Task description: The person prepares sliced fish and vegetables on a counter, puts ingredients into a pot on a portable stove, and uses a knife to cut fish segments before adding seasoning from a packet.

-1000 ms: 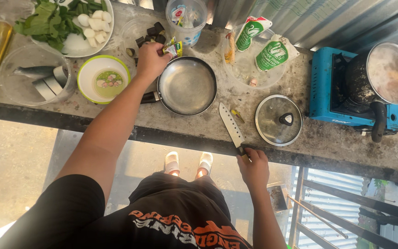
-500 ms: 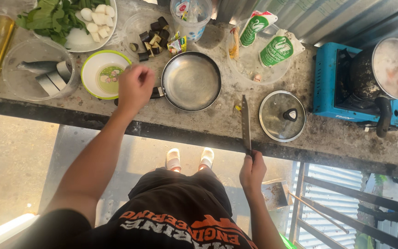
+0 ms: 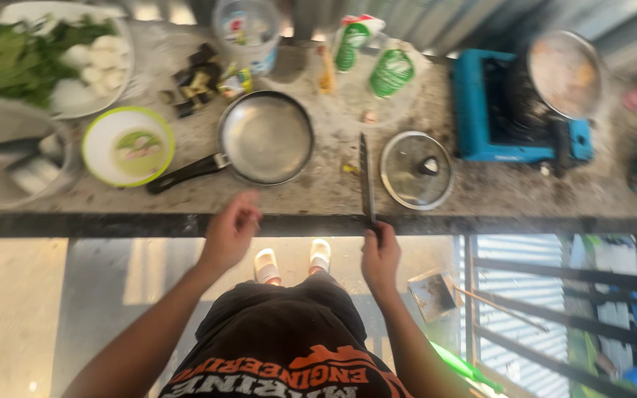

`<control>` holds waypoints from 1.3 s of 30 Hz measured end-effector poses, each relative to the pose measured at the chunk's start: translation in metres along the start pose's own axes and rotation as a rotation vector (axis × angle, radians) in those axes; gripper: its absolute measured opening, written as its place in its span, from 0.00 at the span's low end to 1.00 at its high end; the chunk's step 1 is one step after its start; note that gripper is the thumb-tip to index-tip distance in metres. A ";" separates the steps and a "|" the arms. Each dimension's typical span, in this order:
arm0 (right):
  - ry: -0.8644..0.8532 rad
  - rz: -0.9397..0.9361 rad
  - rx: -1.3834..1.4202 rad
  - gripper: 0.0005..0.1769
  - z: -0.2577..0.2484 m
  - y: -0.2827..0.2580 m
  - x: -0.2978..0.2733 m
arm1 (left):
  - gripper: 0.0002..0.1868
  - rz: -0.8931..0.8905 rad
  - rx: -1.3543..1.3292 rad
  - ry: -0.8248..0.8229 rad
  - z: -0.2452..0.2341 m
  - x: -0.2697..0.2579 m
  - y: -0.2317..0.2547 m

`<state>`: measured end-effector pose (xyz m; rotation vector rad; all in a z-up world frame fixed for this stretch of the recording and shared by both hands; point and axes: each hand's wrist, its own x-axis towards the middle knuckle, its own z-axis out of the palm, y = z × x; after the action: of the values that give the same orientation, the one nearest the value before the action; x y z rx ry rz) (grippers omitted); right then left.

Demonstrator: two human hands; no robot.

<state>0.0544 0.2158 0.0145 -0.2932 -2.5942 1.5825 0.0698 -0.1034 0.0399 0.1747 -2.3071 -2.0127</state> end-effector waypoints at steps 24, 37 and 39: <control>-0.082 0.065 0.376 0.10 0.019 -0.051 -0.012 | 0.10 -0.199 0.033 -0.308 0.072 -0.006 0.009; -0.337 -0.075 0.400 0.07 0.001 -0.031 0.063 | 0.14 -0.310 0.178 0.160 0.053 -0.016 -0.001; -0.387 -0.056 0.359 0.05 0.004 -0.042 0.061 | 0.21 -0.073 -0.072 0.325 0.042 -0.020 0.000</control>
<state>-0.0112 0.2068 0.0487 0.1262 -2.4596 2.2230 0.0842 -0.0591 0.0350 0.5438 -2.0536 -1.9258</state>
